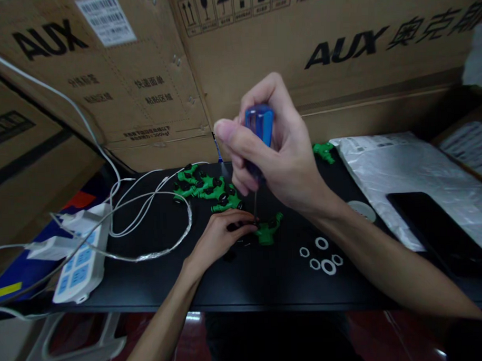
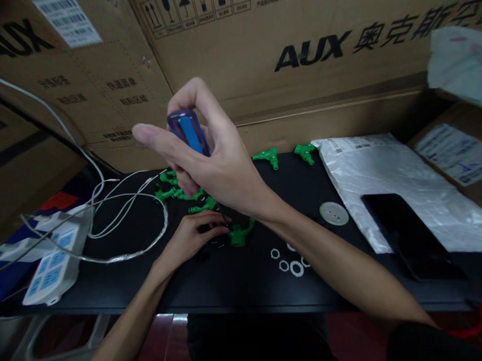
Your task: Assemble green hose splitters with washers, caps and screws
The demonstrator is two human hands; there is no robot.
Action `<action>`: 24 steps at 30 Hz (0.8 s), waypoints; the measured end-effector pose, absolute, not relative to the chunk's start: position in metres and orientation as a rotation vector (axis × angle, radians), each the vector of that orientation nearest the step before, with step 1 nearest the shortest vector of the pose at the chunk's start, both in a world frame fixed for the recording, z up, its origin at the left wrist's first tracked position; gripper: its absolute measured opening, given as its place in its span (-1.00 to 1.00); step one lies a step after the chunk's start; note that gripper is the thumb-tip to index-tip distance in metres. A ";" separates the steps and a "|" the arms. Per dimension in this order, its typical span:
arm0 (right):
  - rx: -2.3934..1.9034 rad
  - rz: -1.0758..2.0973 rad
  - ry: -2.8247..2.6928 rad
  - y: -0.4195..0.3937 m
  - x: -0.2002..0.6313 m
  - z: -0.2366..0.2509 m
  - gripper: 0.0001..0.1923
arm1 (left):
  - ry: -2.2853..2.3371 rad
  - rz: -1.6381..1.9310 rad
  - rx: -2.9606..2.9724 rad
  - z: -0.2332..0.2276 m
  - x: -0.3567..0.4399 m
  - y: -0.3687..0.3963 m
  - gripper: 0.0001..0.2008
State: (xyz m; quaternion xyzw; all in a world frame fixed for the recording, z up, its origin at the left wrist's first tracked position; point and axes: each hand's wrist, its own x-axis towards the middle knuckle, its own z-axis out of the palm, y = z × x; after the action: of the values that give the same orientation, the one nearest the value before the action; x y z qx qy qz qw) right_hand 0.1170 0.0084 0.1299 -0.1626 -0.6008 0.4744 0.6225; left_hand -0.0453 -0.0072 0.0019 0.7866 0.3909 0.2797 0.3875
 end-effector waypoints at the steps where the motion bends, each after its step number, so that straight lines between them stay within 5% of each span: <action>1: -0.381 1.110 -1.357 0.010 0.118 0.129 -0.56 | 0.999 0.704 2.004 0.002 -0.045 -0.007 -0.86; 9: -0.275 1.260 -1.445 0.003 0.126 0.134 -0.79 | 0.997 0.676 2.011 0.004 -0.043 -0.007 -0.88; 13: -0.324 1.176 -1.365 -0.002 0.121 0.135 -0.59 | 1.003 0.678 2.004 0.005 -0.042 -0.007 -0.89; 17: -0.307 1.289 -1.397 0.001 0.122 0.135 -0.79 | 1.028 0.657 1.984 0.004 -0.042 -0.007 -0.86; 22: -0.181 1.261 -1.421 0.006 0.121 0.130 -0.83 | 1.010 0.605 1.967 0.002 -0.044 -0.006 -0.83; 24: -0.180 1.237 -1.387 0.005 0.119 0.128 -0.71 | 1.001 0.592 1.954 0.001 -0.044 -0.006 -0.83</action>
State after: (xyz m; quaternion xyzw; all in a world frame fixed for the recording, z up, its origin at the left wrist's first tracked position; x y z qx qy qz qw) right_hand 0.1191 0.0051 0.1283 -0.0777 -0.5972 0.5324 0.5948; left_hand -0.0439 -0.0059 0.0009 0.7797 0.3996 0.2360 0.4205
